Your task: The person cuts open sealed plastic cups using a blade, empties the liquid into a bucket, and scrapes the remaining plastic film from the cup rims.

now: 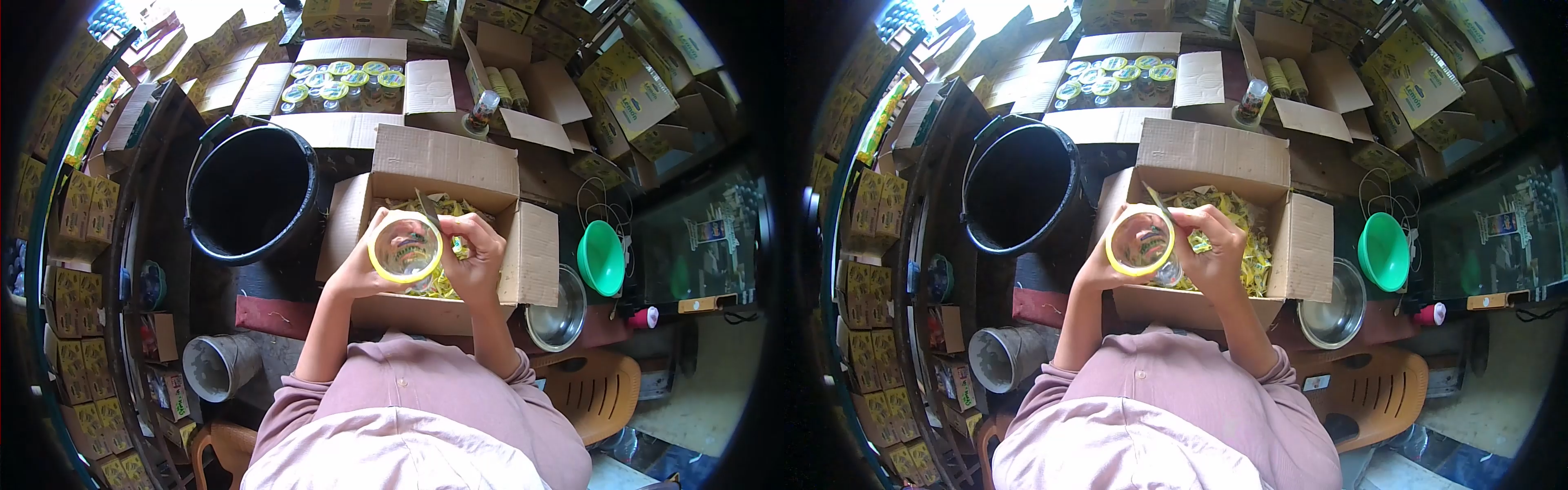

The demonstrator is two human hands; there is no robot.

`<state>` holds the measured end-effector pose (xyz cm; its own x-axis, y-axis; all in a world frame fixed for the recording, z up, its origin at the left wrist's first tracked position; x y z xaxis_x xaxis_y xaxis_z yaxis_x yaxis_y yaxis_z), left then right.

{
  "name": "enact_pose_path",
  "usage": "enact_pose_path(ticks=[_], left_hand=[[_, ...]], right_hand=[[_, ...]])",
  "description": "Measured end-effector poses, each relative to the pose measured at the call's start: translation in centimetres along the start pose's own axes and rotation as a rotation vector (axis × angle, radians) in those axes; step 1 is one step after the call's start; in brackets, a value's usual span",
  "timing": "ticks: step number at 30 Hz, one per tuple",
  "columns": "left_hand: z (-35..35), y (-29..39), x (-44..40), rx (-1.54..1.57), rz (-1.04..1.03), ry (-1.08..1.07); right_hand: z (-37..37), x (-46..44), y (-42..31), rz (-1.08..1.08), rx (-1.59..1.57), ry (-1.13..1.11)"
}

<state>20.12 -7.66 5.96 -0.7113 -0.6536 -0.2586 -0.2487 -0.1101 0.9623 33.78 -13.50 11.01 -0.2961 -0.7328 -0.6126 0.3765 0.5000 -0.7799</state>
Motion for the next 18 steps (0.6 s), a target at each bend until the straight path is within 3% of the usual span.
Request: enact_pose_path(ticks=[1, 4, 11, 18], left_hand=[[0.1, -0.2, -0.3, -0.039, -0.087, 0.009], [0.1, 0.3, -0.5, 0.028, -0.021, 0.024], [-0.1, 0.2, -0.5, -0.092, -0.17, 0.14], [-0.3, 0.0, -0.3, 0.085, -0.124, 0.153]], right_hand=[[0.1, 0.0, 0.0, 0.001, 0.019, 0.017], [0.2, 0.2, -0.1, 0.02, 0.088, 0.056], [-0.3, 1.1, -0.5, 0.088, 0.182, 0.109], [0.0, 2.0, -0.7, 0.082, 0.174, 0.141]])
Point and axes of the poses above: each hand's wrist, its own x-axis away from the middle knuckle, its own z-axis out of the back of the hand, y = z × x, the point moved 4 cm from there along -x, towards the middle knuckle, and after that the axes turned 6 degrees about -x, right-handed, at the moved point
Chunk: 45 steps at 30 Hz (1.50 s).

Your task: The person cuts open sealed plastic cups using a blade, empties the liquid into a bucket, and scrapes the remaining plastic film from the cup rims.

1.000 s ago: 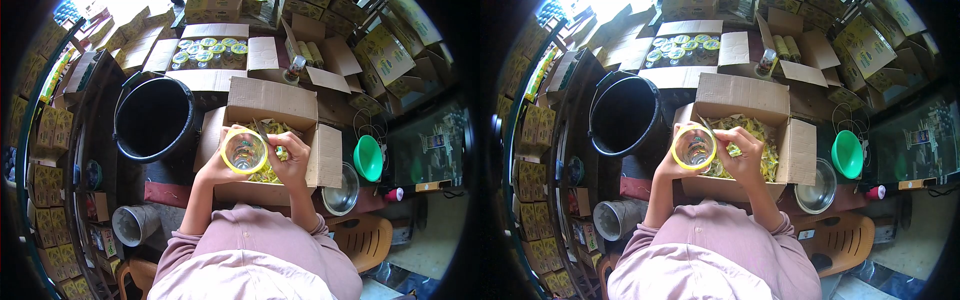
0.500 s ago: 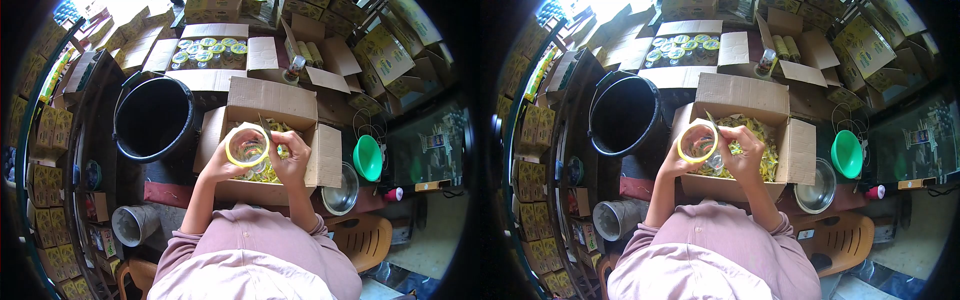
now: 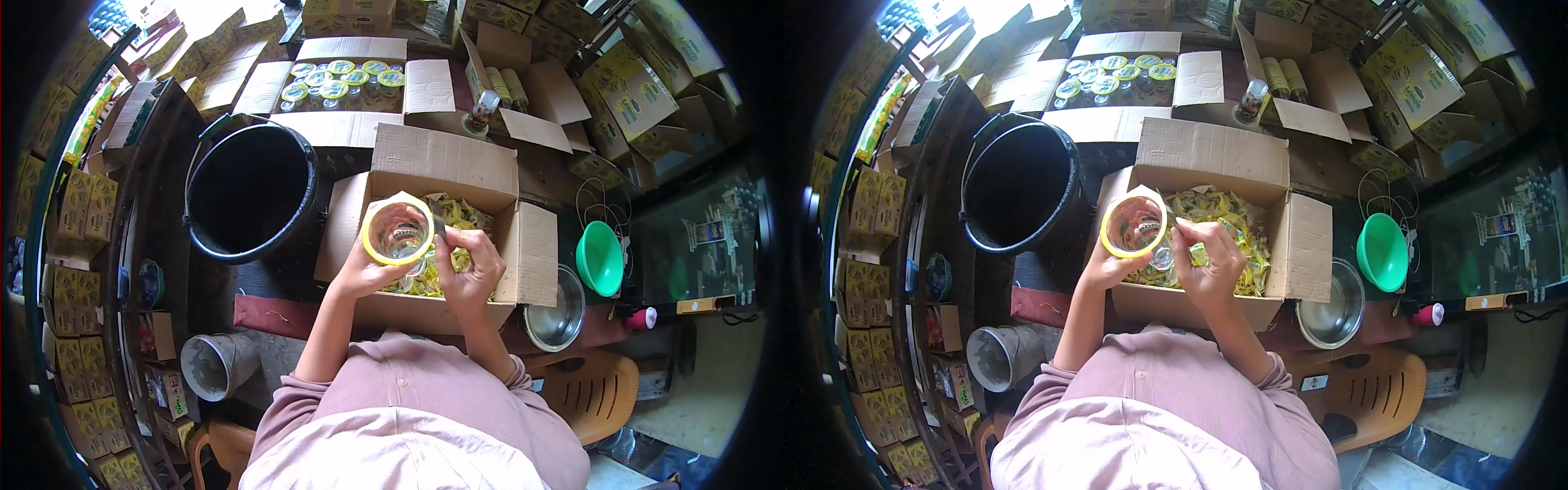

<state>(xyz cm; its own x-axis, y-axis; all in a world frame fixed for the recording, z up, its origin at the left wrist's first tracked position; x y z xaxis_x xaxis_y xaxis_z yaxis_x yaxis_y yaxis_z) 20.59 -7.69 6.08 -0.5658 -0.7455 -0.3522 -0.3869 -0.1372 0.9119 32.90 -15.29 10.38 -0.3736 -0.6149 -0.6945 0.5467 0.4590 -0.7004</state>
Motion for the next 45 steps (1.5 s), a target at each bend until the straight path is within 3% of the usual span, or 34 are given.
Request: enact_pose_path(ticks=[6, 9, 26, 32, 35, 38, 45], left_hand=[[0.1, 0.0, 0.0, -0.038, -0.011, -0.001], [0.1, 0.0, 0.0, -0.092, -0.023, -0.026], [0.4, 0.6, 0.1, -0.185, 0.038, -0.155], [0.7, 0.6, -0.2, -0.158, -0.032, -0.166], [0.1, 0.2, -0.1, -0.151, 0.026, -0.008], [0.3, -0.5, -0.2, -0.129, 0.068, 0.01], [0.1, -0.1, -0.2, -0.196, 0.051, -0.083]], right_hand=[[-0.1, 0.4, -0.5, 0.001, 0.047, -0.009], [-0.1, 0.0, -0.9, 0.105, 0.102, 0.023], [-0.4, -0.6, -0.2, 0.071, 0.076, -0.064], [-0.4, -0.7, 0.4, -0.015, -0.019, -0.061], [-0.6, -0.3, 0.4, -0.013, 0.011, -0.03], [-0.6, 0.2, 0.4, 0.005, 0.049, -0.02], [-0.4, 0.2, 0.2, 0.027, 0.094, -0.014]])
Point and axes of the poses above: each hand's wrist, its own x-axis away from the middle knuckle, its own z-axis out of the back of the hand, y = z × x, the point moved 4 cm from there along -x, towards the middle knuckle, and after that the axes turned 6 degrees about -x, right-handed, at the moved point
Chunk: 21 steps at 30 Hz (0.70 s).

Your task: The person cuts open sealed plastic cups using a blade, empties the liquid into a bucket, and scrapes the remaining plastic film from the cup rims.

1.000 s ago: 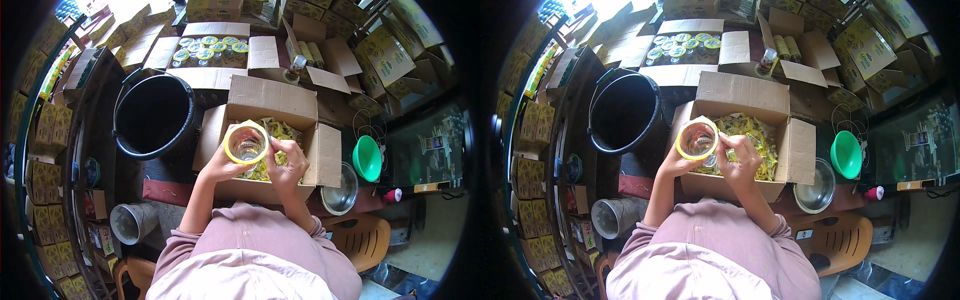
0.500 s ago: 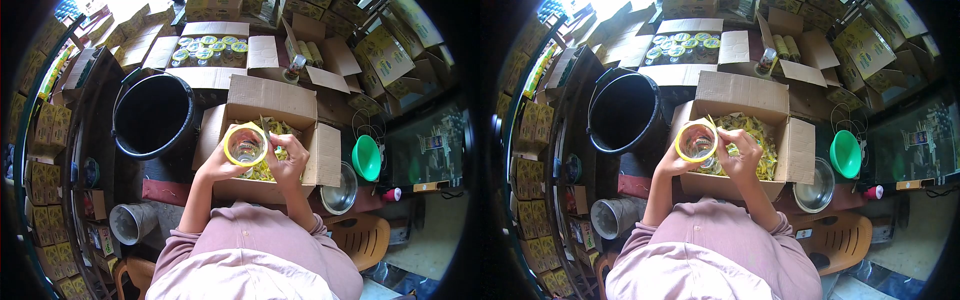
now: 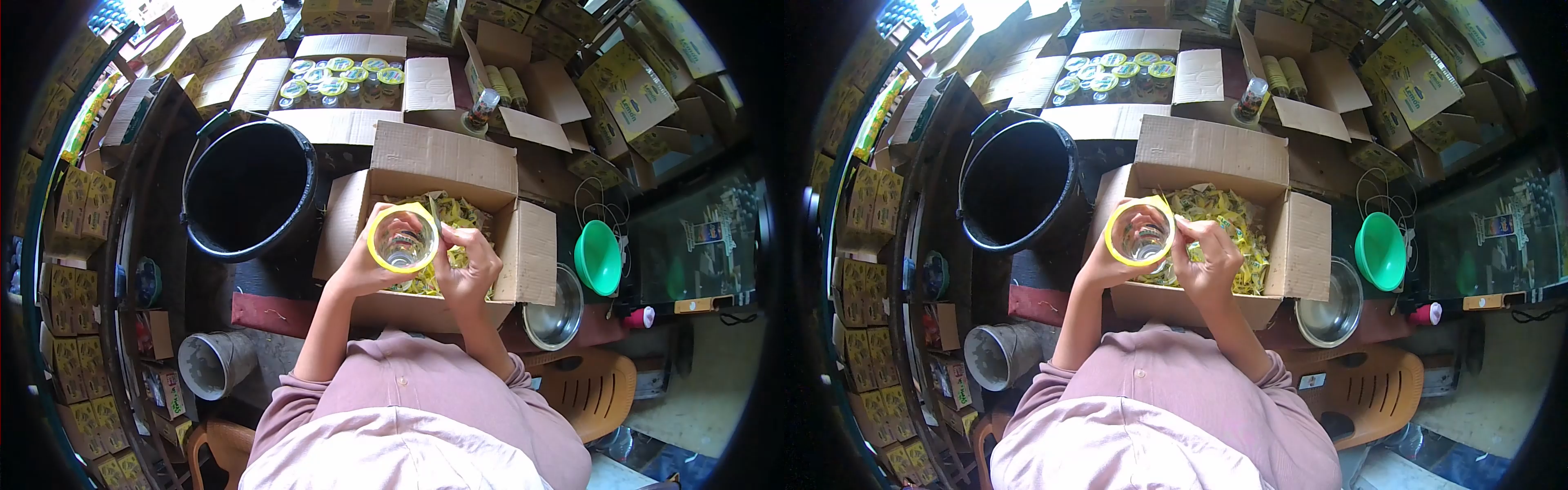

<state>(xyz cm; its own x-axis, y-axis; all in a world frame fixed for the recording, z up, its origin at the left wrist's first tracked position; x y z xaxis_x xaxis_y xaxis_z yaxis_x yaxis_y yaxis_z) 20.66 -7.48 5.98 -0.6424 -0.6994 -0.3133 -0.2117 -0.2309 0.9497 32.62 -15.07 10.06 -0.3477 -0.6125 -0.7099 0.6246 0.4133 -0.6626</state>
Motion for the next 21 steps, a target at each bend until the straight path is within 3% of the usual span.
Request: enact_pose_path(ticks=[14, 21], left_hand=[[0.38, 0.31, 0.45, 0.046, -0.001, -0.129], [0.77, 0.9, 0.2, 0.015, -0.039, -0.016]], right_hand=[[0.14, -0.44, 0.35, -0.107, -0.128, -0.083], [0.29, 0.13, -0.24, -0.009, -0.069, 0.009]])
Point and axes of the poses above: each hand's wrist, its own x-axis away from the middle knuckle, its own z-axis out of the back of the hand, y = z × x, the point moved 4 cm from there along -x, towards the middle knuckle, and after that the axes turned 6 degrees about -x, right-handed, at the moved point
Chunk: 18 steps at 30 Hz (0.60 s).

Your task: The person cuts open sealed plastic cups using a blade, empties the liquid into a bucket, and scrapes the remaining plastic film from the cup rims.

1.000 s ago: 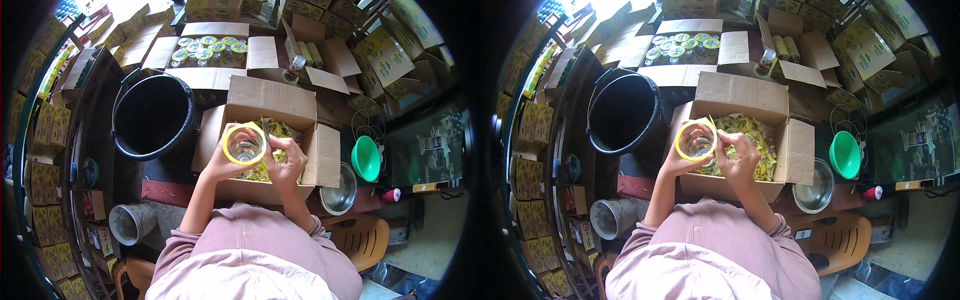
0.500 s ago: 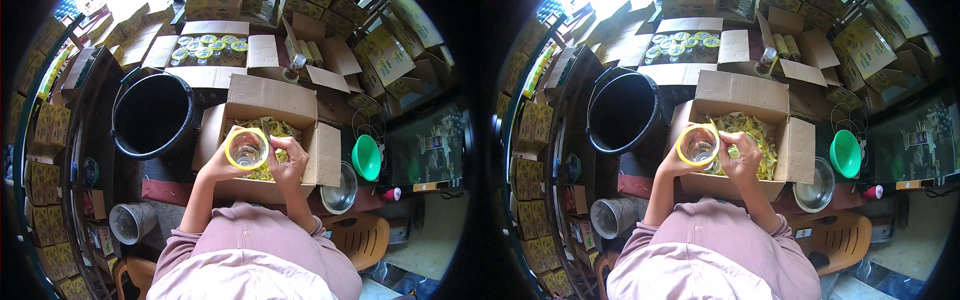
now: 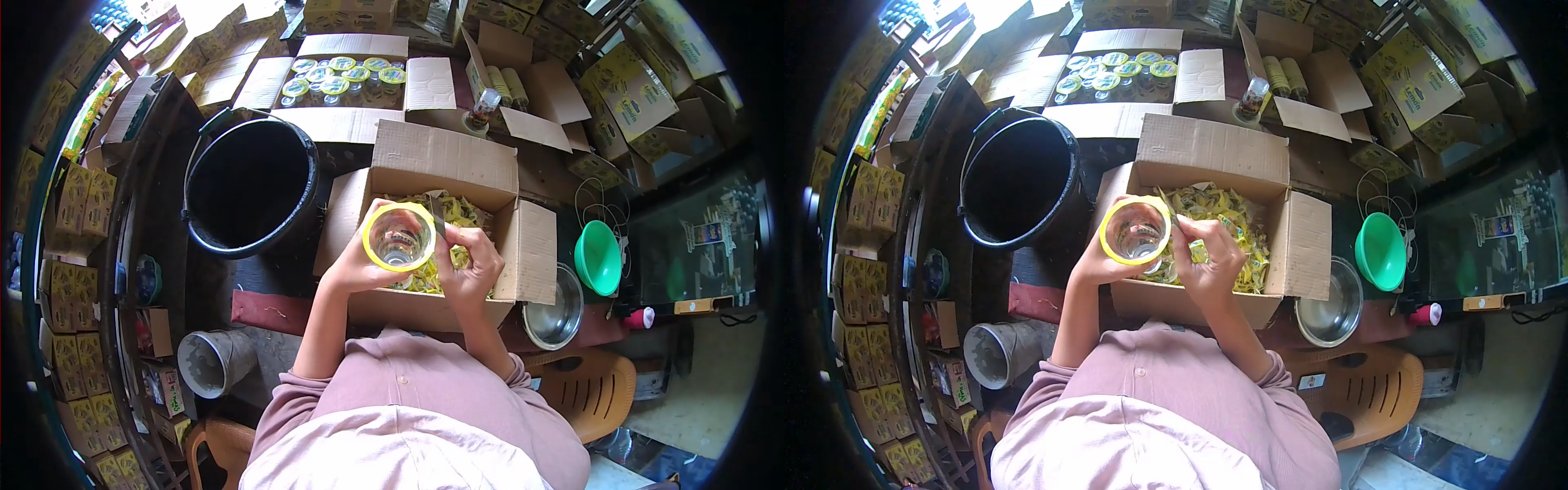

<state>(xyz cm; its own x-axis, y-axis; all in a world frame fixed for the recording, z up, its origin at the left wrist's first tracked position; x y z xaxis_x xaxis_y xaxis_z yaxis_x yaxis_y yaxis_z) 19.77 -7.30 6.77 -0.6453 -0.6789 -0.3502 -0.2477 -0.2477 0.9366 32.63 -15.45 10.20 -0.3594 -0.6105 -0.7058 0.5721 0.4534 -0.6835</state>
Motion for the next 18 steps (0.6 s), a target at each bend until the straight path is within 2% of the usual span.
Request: enact_pose_path(ticks=[15, 18], left_hand=[[-0.1, 0.2, 0.1, -0.051, 0.028, -0.001], [-0.1, 0.2, 0.2, -0.071, 0.026, 0.002]], right_hand=[[0.4, 1.4, -0.6, 0.054, 0.103, 0.015], [0.3, 1.6, -0.5, 0.004, 0.083, 0.012]])
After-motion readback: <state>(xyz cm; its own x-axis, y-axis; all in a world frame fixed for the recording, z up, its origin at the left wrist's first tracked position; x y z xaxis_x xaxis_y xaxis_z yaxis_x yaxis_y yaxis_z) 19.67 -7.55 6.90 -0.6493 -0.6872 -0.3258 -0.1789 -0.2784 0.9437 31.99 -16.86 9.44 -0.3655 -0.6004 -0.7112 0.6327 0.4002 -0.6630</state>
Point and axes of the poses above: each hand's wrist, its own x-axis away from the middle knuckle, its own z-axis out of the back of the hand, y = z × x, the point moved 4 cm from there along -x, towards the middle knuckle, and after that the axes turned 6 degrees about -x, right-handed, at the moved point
